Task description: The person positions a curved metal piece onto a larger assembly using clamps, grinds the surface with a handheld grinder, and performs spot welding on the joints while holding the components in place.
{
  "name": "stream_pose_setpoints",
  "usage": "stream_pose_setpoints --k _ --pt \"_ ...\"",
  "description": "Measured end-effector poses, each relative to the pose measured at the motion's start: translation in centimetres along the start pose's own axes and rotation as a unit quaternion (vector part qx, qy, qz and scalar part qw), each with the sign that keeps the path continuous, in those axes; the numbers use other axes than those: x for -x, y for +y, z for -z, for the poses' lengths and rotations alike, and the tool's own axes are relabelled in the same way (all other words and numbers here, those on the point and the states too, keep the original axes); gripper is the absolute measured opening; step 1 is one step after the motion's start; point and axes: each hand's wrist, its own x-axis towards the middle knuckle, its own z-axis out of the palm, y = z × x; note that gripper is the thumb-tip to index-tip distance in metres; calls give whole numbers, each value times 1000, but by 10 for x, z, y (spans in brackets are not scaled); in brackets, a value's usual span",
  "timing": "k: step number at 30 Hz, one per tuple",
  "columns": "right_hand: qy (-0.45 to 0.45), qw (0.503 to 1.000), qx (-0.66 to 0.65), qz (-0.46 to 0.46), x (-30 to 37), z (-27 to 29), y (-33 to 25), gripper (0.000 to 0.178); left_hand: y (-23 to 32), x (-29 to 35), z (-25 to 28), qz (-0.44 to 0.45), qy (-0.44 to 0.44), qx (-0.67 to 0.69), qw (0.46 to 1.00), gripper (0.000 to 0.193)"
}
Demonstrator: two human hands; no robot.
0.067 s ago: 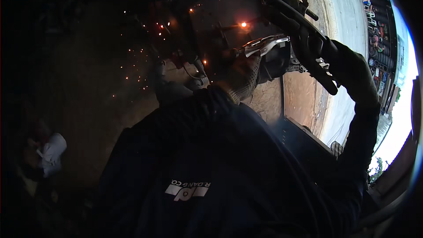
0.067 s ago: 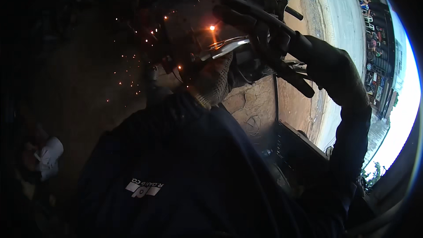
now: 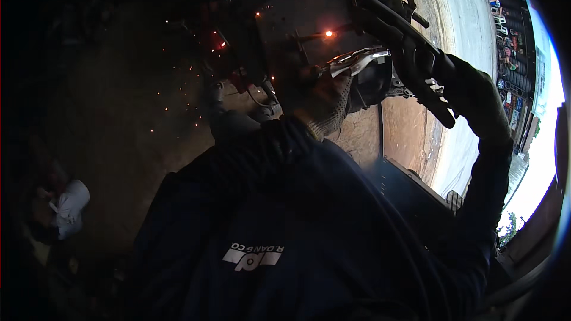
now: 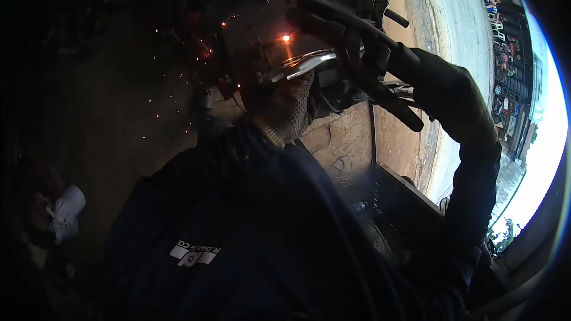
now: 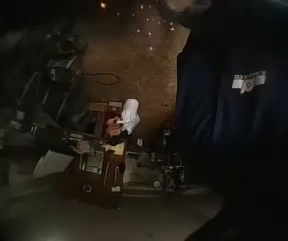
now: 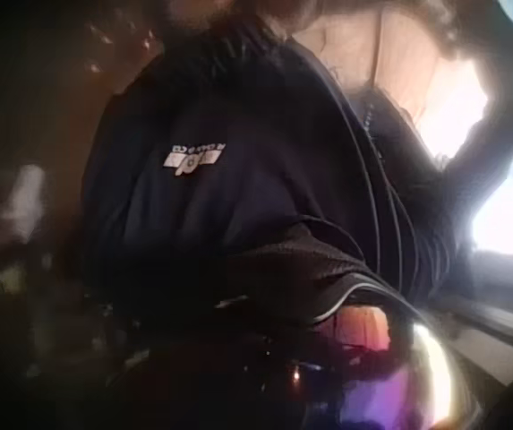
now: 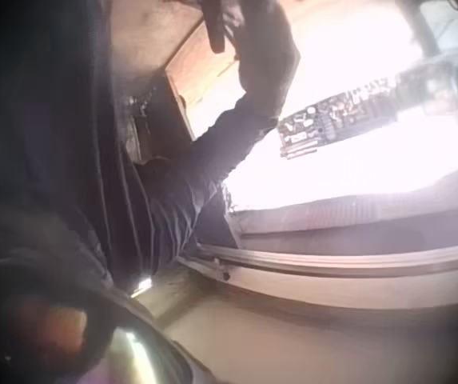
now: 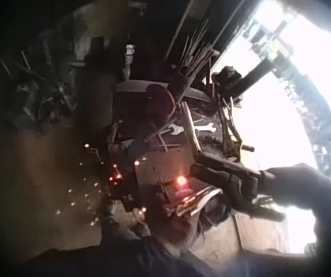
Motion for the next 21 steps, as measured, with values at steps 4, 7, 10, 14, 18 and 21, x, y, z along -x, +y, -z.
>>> stream_pose_setpoints --k 4,7,10,14,18,21 --pt "1 1000 12 -1 3 5 -6 35 -5 -6 16 -127 6 -272 954 37" --pt "9 1000 15 -18 11 4 0 35 -28 -5 -17 -173 43 -450 875 41" --pt "9 1000 18 -11 10 5 0 35 -31 3 -57 -239 64 -613 751 46" --pt "9 1000 26 -12 11 7 0 35 -26 6 -70 -278 53 -685 671 46" --pt "7 999 36 -17 10 6 1 35 -24 7 -72 -265 45 -683 679 46" --pt "5 997 61 -38 10 6 3 35 -22 13 -71 -203 22 -633 747 46"
